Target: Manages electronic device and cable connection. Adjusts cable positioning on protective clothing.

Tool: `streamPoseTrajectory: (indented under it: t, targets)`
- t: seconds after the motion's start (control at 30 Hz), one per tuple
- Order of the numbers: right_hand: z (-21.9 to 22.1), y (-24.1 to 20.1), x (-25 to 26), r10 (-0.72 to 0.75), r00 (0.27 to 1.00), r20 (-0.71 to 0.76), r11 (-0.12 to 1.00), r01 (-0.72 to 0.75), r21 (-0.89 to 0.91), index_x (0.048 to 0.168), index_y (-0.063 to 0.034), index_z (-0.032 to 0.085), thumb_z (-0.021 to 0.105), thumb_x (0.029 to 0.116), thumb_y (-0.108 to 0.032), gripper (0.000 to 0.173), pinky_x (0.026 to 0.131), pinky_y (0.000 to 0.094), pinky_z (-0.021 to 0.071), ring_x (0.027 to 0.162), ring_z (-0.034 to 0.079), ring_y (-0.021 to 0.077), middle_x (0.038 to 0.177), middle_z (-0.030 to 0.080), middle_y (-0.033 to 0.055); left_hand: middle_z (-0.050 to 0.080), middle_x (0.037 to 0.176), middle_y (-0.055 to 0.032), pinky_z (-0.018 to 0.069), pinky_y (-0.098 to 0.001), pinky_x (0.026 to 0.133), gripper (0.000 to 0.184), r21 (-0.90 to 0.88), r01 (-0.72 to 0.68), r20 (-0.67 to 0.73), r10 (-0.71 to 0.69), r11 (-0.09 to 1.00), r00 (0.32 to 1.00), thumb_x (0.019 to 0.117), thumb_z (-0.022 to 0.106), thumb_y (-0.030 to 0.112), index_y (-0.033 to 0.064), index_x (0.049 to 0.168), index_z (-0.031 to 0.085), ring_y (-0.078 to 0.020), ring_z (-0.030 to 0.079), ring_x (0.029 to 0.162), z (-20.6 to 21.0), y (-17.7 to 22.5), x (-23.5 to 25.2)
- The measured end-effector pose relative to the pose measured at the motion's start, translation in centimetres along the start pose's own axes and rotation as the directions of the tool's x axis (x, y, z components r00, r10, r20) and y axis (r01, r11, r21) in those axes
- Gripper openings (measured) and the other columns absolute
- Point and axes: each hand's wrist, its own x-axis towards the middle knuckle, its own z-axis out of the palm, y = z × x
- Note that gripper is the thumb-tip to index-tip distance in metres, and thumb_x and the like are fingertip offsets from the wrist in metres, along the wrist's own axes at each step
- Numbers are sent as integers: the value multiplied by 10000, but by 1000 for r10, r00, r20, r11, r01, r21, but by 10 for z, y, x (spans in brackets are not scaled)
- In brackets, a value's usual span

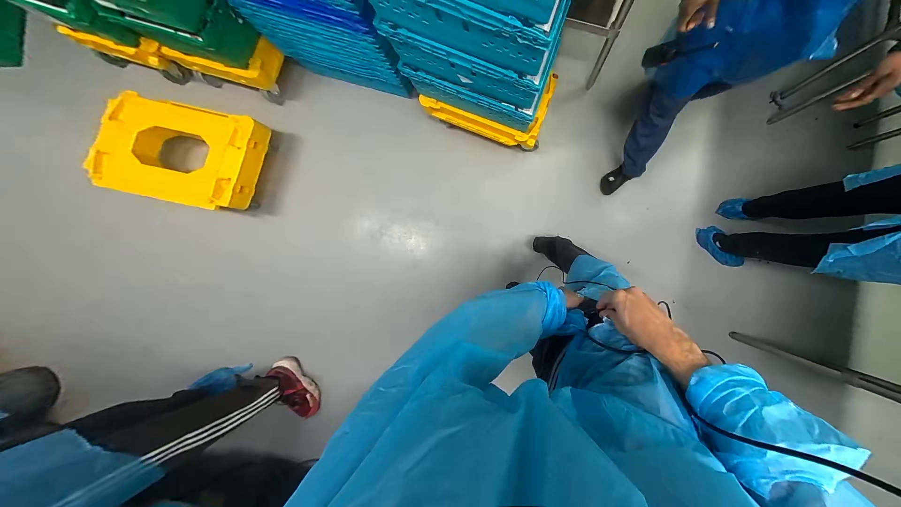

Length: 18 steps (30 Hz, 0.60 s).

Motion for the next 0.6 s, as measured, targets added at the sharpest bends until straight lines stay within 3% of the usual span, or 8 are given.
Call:
streamPoseTrajectory:
  t: [0.07,0.13,0.2,0.3,0.4,0.43,0.5,0.6]
  targets:
    - [-1,-2,1,-36,998,42,998,38,-50,1035,-81,779,682,955,-96,126,861,569,560,1010,700,368,1042,735,163,405,1552,-304,241,-497,1232,521,-56,188,-11,-189,980,982,1129,351,262,-140,1448,436,-398,353,1489,-11,54,-62]
    - [0,0,1,-106,994,27,990,108,-89,1049,-83,785,671,970,-107,141,890,547,562,1054,693,356,1083,729,158,389,1566,-293,232,-486,1238,522,-62,236,17,-235,970,972,1130,344,258,-139,1461,416,-379,337,1502,-18,72,-83]
    - [3,2,0,-194,981,-31,978,191,-82,1111,-88,781,668,977,-111,177,914,534,564,1070,691,346,1104,726,157,414,1554,-288,245,-491,1234,531,-38,185,1,-185,982,983,1130,344,281,-132,1449,443,-377,356,1493,-11,54,-64]
    - [0,2,-4,-248,965,-86,968,250,10,1236,-137,745,662,979,-127,271,898,519,568,993,715,301,1061,742,125,465,1476,-353,303,-562,1186,610,-4,-32,32,33,999,999,1121,353,370,-162,1375,510,-450,413,1433,4,-11,13]
    - [-4,-1,-8,-98,995,-14,988,99,120,1100,-119,779,671,958,-106,179,868,522,562,924,722,283,972,760,100,479,1467,-348,346,-551,1172,582,-24,16,3,-15,1000,1000,1113,380,345,-158,1378,508,-444,440,1418,3,0,-2]
    - [-6,-2,-8,-14,1000,23,992,10,127,1065,-113,788,672,955,-108,160,853,536,556,916,719,293,957,762,104,427,1532,-307,274,-506,1217,542,-91,145,-20,-148,985,989,1118,393,302,-135,1432,461,-399,378,1472,1,28,-32]
    - [-5,-7,-4,95,994,59,990,-100,98,1035,-116,799,679,953,-123,145,858,558,549,953,712,320,982,760,118,386,1569,-289,230,-458,1239,525,-179,230,-13,-236,957,972,1113,414,259,-133,1463,419,-370,335,1503,-9,61,-72]
    - [-1,-2,-4,23,997,68,999,-21,-35,1099,-109,780,675,968,-140,171,905,560,543,1052,690,357,1073,741,151,376,1563,-319,227,-456,1240,526,-170,173,-1,-175,970,985,1118,395,242,-164,1453,408,-391,330,1504,-13,68,-88]
